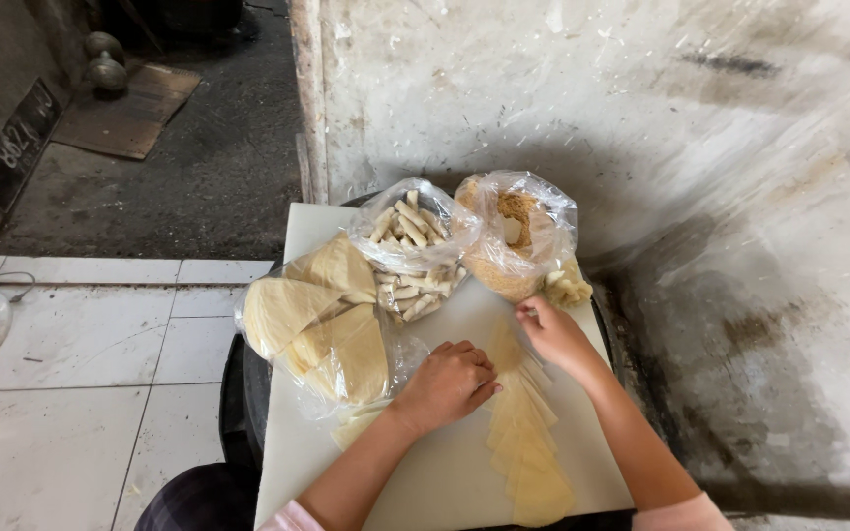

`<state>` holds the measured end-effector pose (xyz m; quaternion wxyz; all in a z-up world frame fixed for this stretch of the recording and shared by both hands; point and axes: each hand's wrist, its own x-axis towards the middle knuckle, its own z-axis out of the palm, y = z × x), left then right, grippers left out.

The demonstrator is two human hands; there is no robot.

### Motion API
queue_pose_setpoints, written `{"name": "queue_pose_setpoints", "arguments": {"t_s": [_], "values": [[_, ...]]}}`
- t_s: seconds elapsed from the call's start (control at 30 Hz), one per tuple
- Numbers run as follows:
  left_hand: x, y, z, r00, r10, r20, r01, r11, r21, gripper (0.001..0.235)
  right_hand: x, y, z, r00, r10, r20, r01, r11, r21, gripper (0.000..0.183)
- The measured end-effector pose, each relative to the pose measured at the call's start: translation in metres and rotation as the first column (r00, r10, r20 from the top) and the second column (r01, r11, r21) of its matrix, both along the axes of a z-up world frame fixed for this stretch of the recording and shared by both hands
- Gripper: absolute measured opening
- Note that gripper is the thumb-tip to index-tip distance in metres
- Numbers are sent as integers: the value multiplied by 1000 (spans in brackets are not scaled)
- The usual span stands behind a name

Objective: The person sits on the floor and assembles food items by hand. They place a brown granular filling onto thin triangular wrappers, add a white cylindrical stick, and fold the wrapper to enclose the contents.

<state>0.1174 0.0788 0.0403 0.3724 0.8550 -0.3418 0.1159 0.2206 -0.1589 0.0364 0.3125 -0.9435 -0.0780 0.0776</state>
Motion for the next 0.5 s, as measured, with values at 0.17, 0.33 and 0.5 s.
{"name": "queue_pose_setpoints", "arguments": {"t_s": [0.17, 0.33, 0.5], "values": [[-1, 0, -1, 1000, -4, 10, 5, 1000, -16, 20, -48, 14, 27, 955, 0, 297, 79, 964, -255, 25], [1, 1, -2, 1000, -12, -2, 12, 1000, -15, 20, -55, 22, 48, 830, -3, 558, -32, 998, 53, 27], [4, 3, 4, 999, -24, -24, 24, 999, -22, 20, -23, 23, 38, 690, -4, 724, -231, 946, 226, 27]]}}
